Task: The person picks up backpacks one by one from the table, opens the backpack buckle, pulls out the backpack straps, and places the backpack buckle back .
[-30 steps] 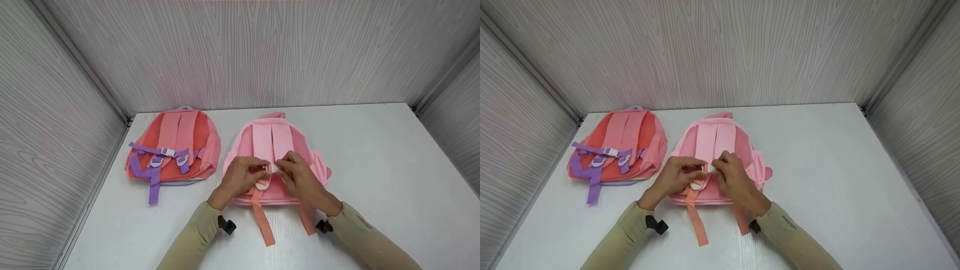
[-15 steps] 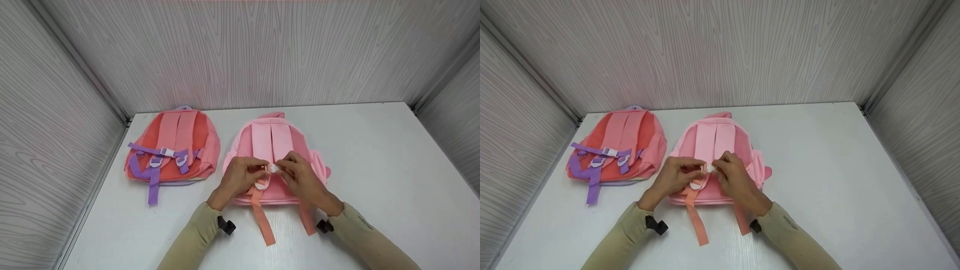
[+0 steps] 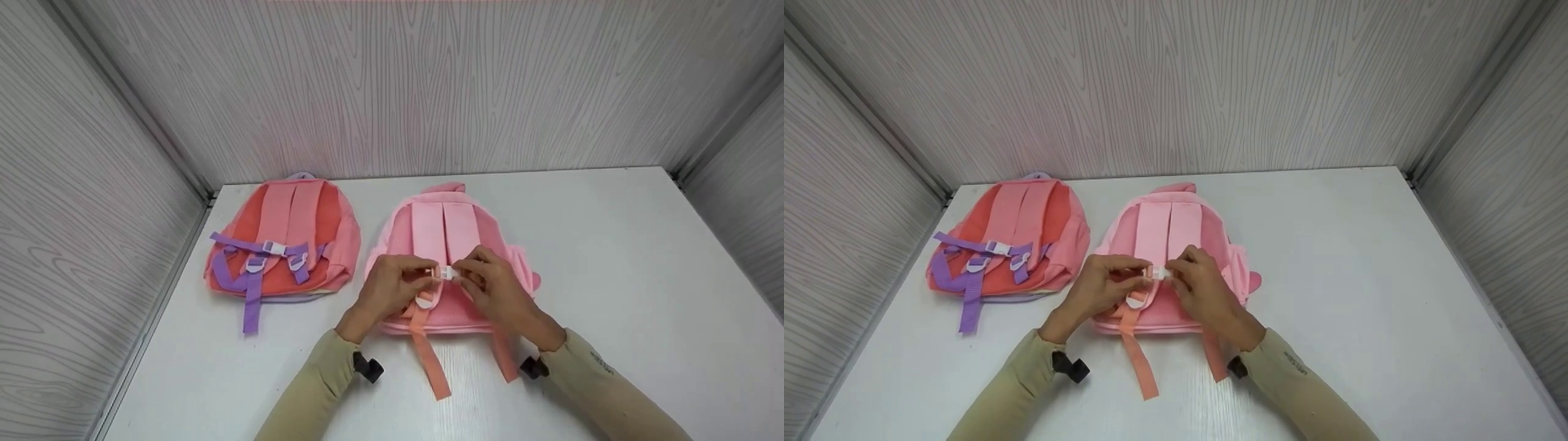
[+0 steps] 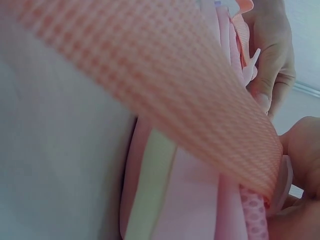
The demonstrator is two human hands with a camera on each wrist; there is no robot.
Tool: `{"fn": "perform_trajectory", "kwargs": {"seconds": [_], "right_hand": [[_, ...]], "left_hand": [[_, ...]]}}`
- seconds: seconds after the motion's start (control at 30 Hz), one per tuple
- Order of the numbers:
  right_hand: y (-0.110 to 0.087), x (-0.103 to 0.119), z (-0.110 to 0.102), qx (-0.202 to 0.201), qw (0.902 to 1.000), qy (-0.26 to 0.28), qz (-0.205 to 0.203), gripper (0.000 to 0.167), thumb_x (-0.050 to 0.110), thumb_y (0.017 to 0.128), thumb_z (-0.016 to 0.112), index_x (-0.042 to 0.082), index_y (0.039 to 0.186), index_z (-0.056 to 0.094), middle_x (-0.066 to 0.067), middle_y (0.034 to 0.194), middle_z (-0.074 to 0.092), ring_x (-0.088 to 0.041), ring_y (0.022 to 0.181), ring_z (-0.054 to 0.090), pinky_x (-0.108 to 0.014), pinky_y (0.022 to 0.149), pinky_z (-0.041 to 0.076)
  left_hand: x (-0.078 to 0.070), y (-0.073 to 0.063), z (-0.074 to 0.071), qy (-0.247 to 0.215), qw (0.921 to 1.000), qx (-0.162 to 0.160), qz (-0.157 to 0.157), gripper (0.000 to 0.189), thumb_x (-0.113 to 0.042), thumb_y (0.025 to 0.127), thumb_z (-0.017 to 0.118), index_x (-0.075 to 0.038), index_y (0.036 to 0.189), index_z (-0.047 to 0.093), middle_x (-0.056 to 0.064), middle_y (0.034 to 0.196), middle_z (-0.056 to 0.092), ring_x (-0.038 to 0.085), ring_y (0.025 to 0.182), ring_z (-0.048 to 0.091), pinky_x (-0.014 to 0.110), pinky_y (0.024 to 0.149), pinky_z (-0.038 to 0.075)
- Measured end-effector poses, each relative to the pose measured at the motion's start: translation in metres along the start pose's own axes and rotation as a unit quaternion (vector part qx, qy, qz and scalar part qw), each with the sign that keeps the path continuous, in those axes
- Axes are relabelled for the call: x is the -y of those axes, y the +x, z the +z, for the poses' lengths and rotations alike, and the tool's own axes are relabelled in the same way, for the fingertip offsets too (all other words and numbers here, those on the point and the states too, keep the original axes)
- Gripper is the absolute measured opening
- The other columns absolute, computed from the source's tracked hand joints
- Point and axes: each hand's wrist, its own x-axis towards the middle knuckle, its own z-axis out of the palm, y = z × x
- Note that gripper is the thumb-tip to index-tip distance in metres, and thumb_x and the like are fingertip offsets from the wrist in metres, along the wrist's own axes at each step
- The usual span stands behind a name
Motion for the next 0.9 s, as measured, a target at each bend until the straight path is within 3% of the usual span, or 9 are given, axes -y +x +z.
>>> {"fn": "perform_trajectory", "kwargs": {"seconds": [0.2, 0.4, 0.9], "right_hand": [[0.0002, -0.0012, 0.0006, 0.0, 0.9998, -0.009, -0.016, 0.021, 0.001, 0.093, 0.08, 0.003, 0.114, 0.08, -0.005, 0.093, 0.06, -0.01, 0.074, 0.049, -0.021, 0.064, 0.044], [-0.0011, -0.0014, 0.0005, 0.008, 0.9999, -0.007, -0.004, 0.021, 0.002, 0.095, 0.079, 0.004, 0.116, 0.08, -0.005, 0.093, 0.06, -0.011, 0.076, 0.05, -0.021, 0.064, 0.045], [-0.0047, -0.0048, -0.0012, 0.023, 0.9995, -0.011, 0.017, 0.024, 0.001, 0.095, 0.079, 0.005, 0.118, 0.08, -0.005, 0.098, 0.061, -0.013, 0.08, 0.052, -0.023, 0.067, 0.047]], "left_hand": [[0.0007, -0.0007, 0.0005, 0.006, 1.0, 0.004, -0.003, 0.027, -0.017, 0.094, 0.084, -0.011, 0.12, 0.083, 0.002, 0.113, 0.081, 0.013, 0.093, 0.073, 0.033, 0.085, 0.062], [0.0009, -0.0012, 0.0009, 0.02, 0.9997, 0.009, -0.01, 0.03, -0.021, 0.093, 0.084, -0.012, 0.121, 0.082, 0.001, 0.113, 0.081, 0.013, 0.092, 0.072, 0.03, 0.084, 0.061], [0.0051, -0.0019, -0.0016, -0.002, 0.9996, 0.018, -0.02, 0.029, -0.018, 0.094, 0.084, -0.011, 0.122, 0.082, 0.002, 0.108, 0.081, 0.014, 0.085, 0.069, 0.025, 0.077, 0.057]]}}
